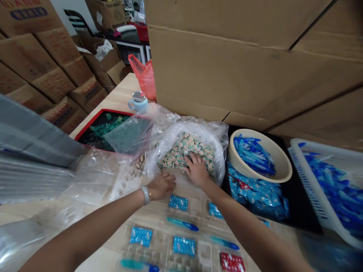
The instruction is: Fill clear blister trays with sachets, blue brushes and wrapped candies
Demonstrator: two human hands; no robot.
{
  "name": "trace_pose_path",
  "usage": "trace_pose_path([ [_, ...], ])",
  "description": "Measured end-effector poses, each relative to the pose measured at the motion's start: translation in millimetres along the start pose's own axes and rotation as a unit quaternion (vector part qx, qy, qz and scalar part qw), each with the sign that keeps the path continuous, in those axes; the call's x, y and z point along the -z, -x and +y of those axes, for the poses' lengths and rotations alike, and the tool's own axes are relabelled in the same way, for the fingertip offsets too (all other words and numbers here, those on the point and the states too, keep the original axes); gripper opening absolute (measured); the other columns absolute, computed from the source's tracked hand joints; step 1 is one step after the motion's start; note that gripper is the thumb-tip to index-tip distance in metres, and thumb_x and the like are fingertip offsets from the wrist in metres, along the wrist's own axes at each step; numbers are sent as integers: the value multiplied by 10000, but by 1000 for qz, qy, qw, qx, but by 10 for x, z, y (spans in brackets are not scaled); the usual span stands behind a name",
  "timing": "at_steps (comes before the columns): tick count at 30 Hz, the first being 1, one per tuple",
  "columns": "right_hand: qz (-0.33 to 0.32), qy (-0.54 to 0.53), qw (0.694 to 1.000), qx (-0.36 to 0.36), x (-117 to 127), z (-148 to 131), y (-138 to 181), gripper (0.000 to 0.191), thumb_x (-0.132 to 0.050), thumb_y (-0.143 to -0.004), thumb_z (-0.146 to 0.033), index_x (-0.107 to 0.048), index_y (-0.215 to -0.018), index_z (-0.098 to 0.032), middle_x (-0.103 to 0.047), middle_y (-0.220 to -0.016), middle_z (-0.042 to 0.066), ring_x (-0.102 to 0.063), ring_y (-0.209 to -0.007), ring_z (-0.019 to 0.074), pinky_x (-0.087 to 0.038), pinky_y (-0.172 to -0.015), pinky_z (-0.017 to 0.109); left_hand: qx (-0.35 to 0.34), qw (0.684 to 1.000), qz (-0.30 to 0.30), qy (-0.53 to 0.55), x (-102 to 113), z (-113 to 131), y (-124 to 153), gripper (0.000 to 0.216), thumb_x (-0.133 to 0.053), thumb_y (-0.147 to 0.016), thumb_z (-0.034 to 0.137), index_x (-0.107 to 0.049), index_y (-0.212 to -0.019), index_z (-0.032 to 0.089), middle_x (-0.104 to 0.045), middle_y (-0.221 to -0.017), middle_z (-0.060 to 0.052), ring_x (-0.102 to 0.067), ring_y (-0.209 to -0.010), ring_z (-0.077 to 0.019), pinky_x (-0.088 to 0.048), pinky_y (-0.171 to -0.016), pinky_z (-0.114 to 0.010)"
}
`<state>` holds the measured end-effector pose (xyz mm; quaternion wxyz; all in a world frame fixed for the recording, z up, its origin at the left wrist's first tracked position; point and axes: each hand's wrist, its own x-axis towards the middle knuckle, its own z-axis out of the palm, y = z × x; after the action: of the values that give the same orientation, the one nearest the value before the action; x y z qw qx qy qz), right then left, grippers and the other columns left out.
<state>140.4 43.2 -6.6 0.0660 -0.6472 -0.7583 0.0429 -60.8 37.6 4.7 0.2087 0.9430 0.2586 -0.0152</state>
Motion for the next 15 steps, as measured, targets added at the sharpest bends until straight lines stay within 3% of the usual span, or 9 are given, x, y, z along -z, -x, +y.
trace_pose_path([
  [3,-31,-39,995,82,-45,5,235,450,-473,-798,-322,-403,-1234,-234,-401,-1264,75,-312,-1162,245,-272,-967,410,16,998,23,57,105,-45,-57,208,-424,-810,213,-608,-907,202,-583,-981,-38,-491,-923,-163,-396,-815,-298],
  [5,-47,-73,989,119,-26,37,307,427,-436,-819,-292,-396,-1239,-227,-422,-1248,68,-334,-1157,220,-294,-965,389,44,993,74,80,192,-83,-158,246,-388,-824,190,-597,-955,195,-584,-993,-44,-498,-944,-150,-399,-841,-281],
  [7,-44,-103,987,117,-1,74,307,396,-384,-842,-265,-402,-1234,-212,-419,-1252,69,-354,-1149,202,-321,-954,373,101,983,140,64,241,-107,-277,291,-365,-831,185,-547,-1057,199,-537,-1109,-58,-471,-1020,-161,-388,-881,-301],
  [9,-24,-114,991,72,8,100,284,380,-347,-850,-232,-419,-1220,-187,-438,-1231,86,-383,-1126,200,-343,-937,370,172,968,182,16,213,-106,-366,342,-382,-824,209,-472,-1154,205,-436,-1245,-81,-402,-1121,-208,-366,-917,-370],
  [11,-20,-103,994,39,-4,107,286,373,-347,-841,-197,-443,-1199,-160,-483,-1176,103,-411,-1094,210,-352,-924,376,206,962,177,-31,108,-84,-387,386,-429,-804,249,-435,-1188,212,-350,-1321,-89,-320,-1193,-254,-332,-943,-437],
  [15,-53,-83,992,78,-28,86,414,362,-392,-821,-182,-467,-1174,-157,-513,-1142,97,-417,-1080,214,-349,-922,376,179,972,141,-56,-140,-53,-245,397,-466,-788,271,-444,-1180,208,-374,-1312,-71,-272,-1229,-253,-303,-980,-426],
])
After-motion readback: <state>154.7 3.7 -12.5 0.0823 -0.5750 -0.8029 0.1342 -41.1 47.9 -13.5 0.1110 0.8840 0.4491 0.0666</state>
